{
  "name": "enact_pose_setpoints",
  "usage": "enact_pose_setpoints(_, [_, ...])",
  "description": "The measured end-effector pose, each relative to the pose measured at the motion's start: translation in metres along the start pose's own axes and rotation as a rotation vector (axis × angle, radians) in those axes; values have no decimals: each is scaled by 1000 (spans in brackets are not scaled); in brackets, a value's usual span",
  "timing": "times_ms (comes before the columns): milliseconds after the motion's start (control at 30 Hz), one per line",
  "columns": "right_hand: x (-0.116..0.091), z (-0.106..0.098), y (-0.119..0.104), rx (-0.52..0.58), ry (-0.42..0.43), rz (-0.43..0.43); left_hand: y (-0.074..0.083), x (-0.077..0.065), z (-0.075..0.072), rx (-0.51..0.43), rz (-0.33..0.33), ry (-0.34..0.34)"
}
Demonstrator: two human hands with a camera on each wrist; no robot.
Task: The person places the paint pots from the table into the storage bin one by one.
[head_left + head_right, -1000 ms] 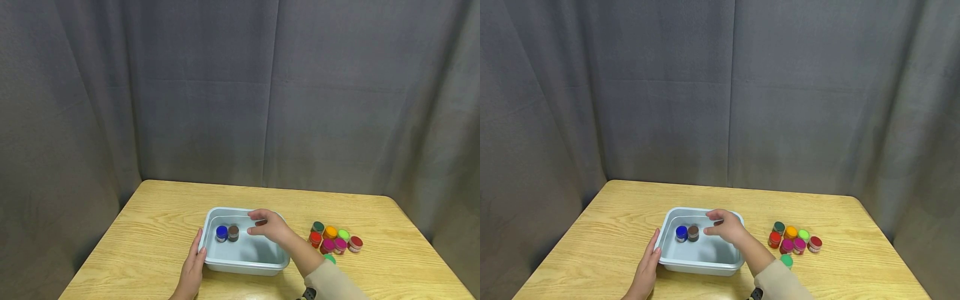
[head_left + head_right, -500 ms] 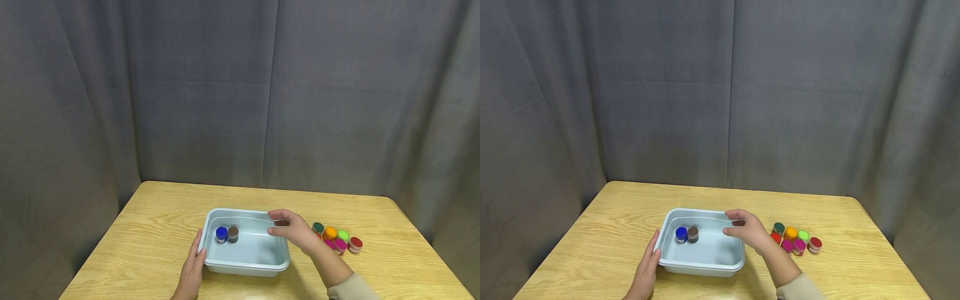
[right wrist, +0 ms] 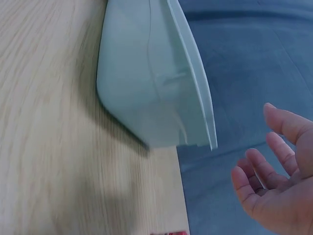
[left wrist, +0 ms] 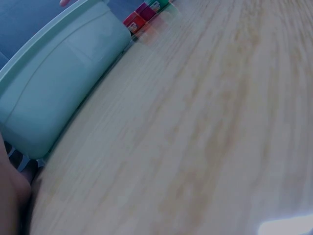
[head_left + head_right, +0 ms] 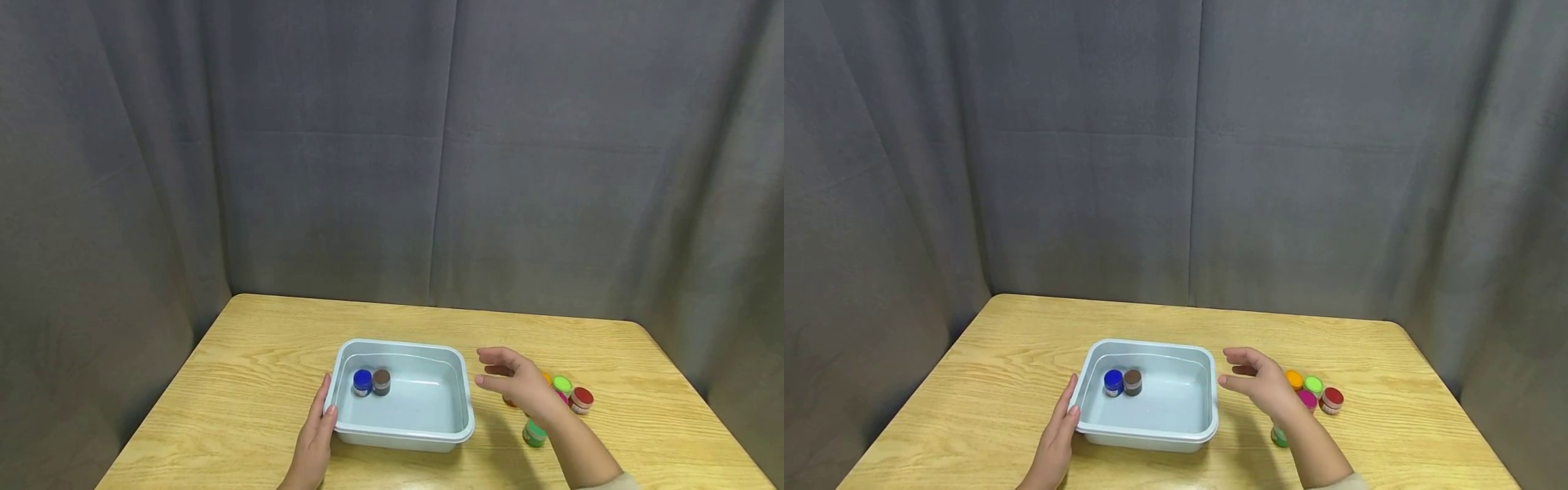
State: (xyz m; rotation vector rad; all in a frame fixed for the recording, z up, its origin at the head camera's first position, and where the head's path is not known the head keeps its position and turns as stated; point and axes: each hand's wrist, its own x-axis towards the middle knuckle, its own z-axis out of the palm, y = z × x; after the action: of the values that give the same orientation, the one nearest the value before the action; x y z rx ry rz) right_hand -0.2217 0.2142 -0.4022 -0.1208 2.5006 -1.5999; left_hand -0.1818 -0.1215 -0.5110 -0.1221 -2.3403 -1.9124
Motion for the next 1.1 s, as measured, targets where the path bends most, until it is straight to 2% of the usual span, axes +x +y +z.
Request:
enact_pose_setpoints(233, [-12,-18,19,-32,51,14,0,0,0,-13,4,-2])
enact_pose_setpoints(400, [-21,-28,30,-10,76,49,1,0,0,-25,6,-3])
enact_pose_setpoints(567, [-31,-36,42,-51,90,51,0,0,1,-26,5,0])
enact_pose_setpoints(833, [-39,-39,63,-93,120,111,-2,1,1,-26,24,7])
enact_pose_setpoints(1100, [-44,-38,79,-122,146,122,-2,-1,0,-27,60,15])
